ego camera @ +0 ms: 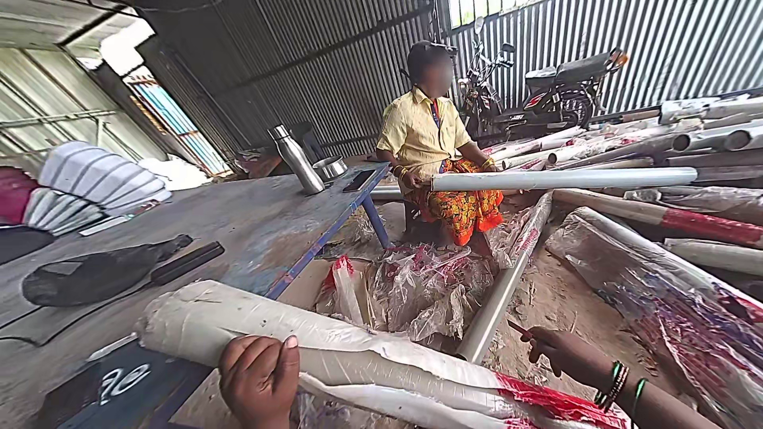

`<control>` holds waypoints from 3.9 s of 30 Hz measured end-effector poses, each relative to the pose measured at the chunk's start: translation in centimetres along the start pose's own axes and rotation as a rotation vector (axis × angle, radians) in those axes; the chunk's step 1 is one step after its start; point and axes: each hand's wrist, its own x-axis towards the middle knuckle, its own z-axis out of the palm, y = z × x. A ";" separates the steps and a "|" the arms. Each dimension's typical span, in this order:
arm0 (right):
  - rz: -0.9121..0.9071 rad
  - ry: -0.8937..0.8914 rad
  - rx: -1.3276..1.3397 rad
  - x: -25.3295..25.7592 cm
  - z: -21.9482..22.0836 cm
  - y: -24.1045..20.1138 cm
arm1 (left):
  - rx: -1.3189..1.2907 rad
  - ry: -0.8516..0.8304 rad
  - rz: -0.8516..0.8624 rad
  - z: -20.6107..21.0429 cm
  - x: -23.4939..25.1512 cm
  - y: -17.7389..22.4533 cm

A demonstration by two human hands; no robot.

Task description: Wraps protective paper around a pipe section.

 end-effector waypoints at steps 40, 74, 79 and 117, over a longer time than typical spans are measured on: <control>-0.051 -0.036 -0.029 0.0 0.1 0.3 | -0.014 0.011 -0.009 0.0 0.0 0.2; -0.050 -0.047 -0.042 0.0 0.2 0.3 | -0.023 0.006 -0.015 0.0 -0.1 0.1; -0.051 -0.033 -0.101 0.2 0.3 0.4 | -0.020 0.008 -0.024 0.0 0.0 0.3; 0.016 0.488 0.396 0.9 6.5 0.0 | -0.119 0.037 -0.135 -0.3 -0.1 0.7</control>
